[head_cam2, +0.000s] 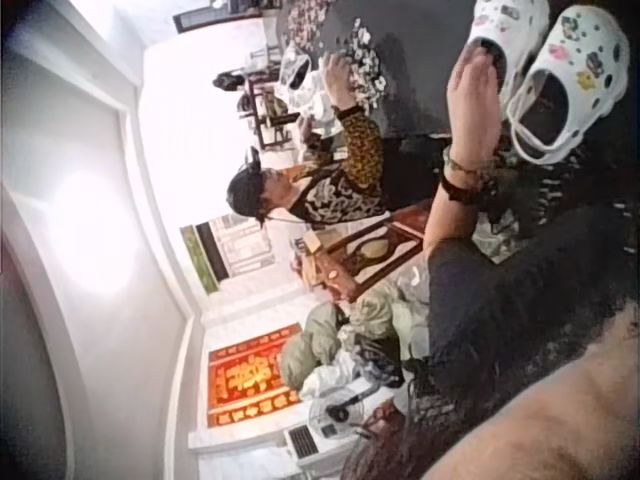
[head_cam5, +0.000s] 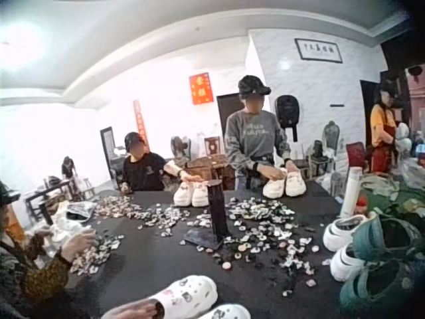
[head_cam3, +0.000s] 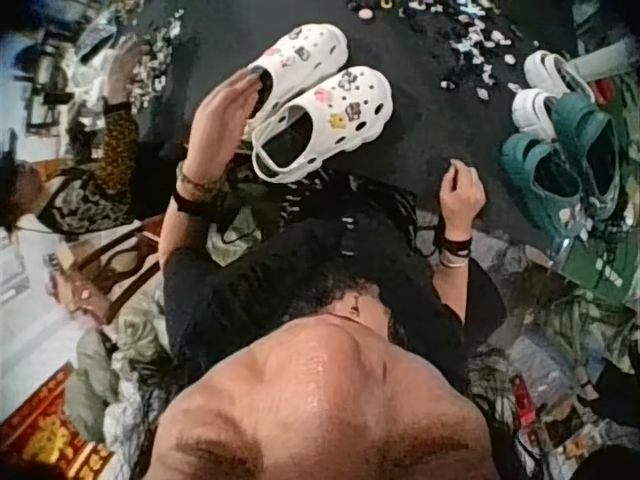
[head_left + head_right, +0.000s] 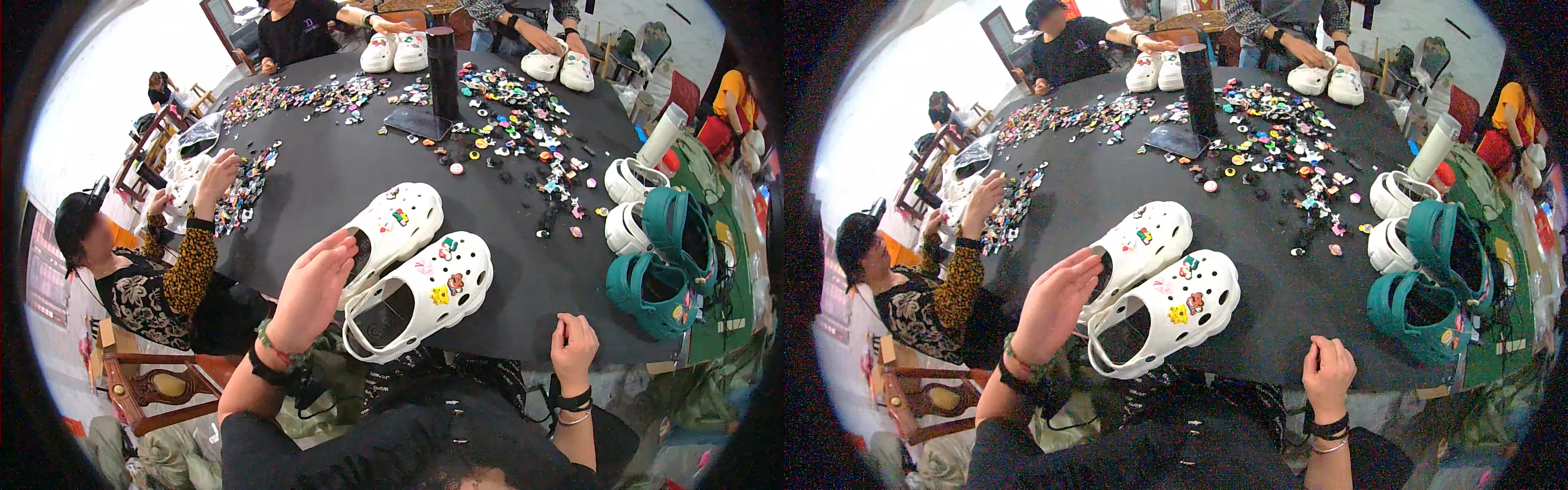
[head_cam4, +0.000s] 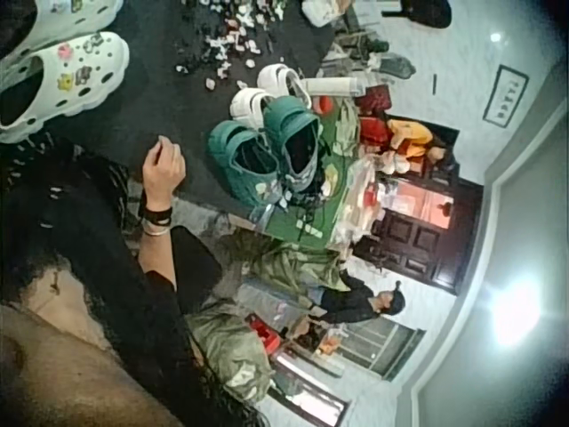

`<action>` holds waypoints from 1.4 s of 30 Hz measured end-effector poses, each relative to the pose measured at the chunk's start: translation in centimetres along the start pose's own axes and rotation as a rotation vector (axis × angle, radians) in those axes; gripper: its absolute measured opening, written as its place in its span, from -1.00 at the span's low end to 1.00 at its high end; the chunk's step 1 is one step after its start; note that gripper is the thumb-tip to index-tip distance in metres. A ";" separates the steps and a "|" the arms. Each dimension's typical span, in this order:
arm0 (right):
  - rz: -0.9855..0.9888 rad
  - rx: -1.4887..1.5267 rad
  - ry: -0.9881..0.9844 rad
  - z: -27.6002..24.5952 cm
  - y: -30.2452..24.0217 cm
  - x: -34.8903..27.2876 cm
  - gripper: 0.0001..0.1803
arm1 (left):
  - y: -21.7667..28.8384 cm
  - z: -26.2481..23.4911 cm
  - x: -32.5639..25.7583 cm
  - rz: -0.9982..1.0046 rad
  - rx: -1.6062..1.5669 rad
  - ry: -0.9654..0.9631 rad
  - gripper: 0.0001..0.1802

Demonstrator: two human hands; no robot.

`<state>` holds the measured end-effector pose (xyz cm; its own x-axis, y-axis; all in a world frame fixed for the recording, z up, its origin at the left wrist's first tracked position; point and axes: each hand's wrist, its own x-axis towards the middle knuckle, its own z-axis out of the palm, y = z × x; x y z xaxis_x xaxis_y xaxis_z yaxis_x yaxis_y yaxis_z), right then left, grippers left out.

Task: Decorating rubber clogs with various charms and pins at a workshop table.

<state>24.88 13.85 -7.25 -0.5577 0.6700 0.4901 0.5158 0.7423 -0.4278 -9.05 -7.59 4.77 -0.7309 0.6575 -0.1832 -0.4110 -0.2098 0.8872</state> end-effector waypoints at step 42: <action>-0.251 0.154 -0.680 -4.1 -0.9 13.2 -0.70 | -4.7 0.8 8.8 -0.429 -0.345 -0.164 -0.51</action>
<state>19.76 21.98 2.67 -0.9523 0.3036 0.0297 0.2507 0.8342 -0.4913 -13.17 -0.23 -0.66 -0.3765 0.8336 -0.4041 -0.8264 -0.1051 0.5532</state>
